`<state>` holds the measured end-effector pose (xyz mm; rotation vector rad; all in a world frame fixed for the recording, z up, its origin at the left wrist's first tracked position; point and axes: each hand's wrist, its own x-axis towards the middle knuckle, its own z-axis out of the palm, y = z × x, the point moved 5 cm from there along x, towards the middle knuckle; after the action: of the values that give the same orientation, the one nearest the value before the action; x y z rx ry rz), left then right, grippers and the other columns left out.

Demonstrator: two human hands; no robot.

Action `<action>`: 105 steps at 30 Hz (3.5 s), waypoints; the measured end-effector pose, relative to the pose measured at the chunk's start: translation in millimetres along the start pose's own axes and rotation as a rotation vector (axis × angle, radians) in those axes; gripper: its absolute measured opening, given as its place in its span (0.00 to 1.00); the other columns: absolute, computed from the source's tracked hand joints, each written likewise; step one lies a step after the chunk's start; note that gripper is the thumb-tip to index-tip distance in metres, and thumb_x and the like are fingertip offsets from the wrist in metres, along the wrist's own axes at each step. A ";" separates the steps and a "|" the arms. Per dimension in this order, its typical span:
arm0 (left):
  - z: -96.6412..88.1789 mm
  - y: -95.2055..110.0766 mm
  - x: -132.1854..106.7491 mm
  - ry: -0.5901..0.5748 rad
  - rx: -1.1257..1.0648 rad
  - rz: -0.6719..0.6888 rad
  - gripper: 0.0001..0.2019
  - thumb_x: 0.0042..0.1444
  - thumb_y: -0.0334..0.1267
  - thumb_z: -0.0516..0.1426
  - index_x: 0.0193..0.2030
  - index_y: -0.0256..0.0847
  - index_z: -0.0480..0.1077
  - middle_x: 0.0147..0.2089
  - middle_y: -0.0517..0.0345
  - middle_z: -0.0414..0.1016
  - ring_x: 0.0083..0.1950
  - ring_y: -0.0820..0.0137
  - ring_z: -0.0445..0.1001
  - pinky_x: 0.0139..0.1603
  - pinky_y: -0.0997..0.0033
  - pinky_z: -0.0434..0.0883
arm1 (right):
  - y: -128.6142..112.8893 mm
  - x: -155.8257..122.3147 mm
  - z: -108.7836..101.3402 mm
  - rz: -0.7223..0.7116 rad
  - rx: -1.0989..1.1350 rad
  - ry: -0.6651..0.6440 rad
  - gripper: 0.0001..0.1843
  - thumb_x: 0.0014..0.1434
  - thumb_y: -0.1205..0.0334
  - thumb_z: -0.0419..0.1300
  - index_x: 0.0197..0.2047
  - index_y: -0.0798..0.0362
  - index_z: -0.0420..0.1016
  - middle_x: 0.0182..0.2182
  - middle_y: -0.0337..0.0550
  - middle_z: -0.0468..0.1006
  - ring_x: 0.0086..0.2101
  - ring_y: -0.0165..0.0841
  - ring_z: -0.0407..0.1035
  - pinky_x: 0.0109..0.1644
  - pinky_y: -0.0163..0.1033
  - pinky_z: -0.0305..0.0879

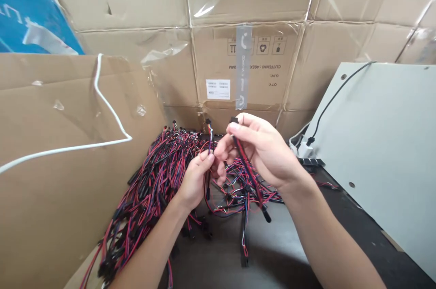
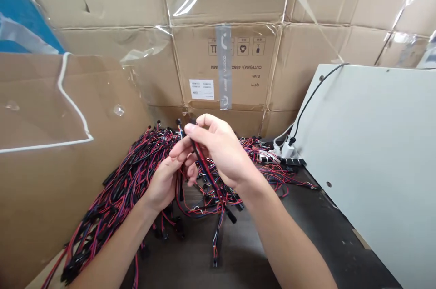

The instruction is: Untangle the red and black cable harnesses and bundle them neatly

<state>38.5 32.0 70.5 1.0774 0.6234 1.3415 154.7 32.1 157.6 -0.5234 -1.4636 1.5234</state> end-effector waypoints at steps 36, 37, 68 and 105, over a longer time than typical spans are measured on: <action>24.6 2.2 -18.5 -0.230 -0.188 -0.210 0.19 0.61 0.50 0.53 0.29 0.35 0.69 0.15 0.65 0.60 0.14 0.82 0.53 0.16 0.83 0.57 | 9.6 9.6 9.3 -0.246 -0.701 0.027 0.05 0.56 0.70 0.59 0.35 0.57 0.76 0.26 0.37 0.75 0.24 0.25 0.67 0.32 0.33 0.63; 21.1 0.7 -16.8 -0.183 -0.168 -0.204 0.17 0.60 0.48 0.55 0.29 0.36 0.67 0.15 0.67 0.57 0.14 0.83 0.49 0.16 0.84 0.55 | 13.1 11.8 7.5 -0.251 -0.718 0.051 0.05 0.57 0.70 0.58 0.36 0.57 0.76 0.25 0.37 0.75 0.23 0.25 0.67 0.32 0.33 0.63; -34.3 74.9 -19.1 0.196 -0.279 0.282 0.20 0.67 0.40 0.32 0.21 0.41 0.41 0.18 0.67 0.30 0.17 0.75 0.29 0.16 0.71 0.38 | 101.9 -48.9 -92.7 -0.201 -1.012 -0.100 0.21 0.57 0.74 0.55 0.53 0.53 0.69 0.54 0.51 0.68 0.55 0.38 0.61 0.61 0.53 0.56; -21.8 -7.9 -5.2 -0.078 -0.420 -0.532 0.17 0.63 0.40 0.49 0.23 0.42 0.50 0.18 0.73 0.35 0.16 0.81 0.32 0.11 0.85 0.41 | 101.2 -28.5 -93.6 -0.200 -1.153 -0.028 0.09 0.59 0.71 0.54 0.37 0.53 0.75 0.34 0.44 0.76 0.36 0.33 0.70 0.44 0.41 0.65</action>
<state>22.2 33.4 53.3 0.5645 0.4940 0.9035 212.3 73.3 35.8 -0.9603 -2.2594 0.3991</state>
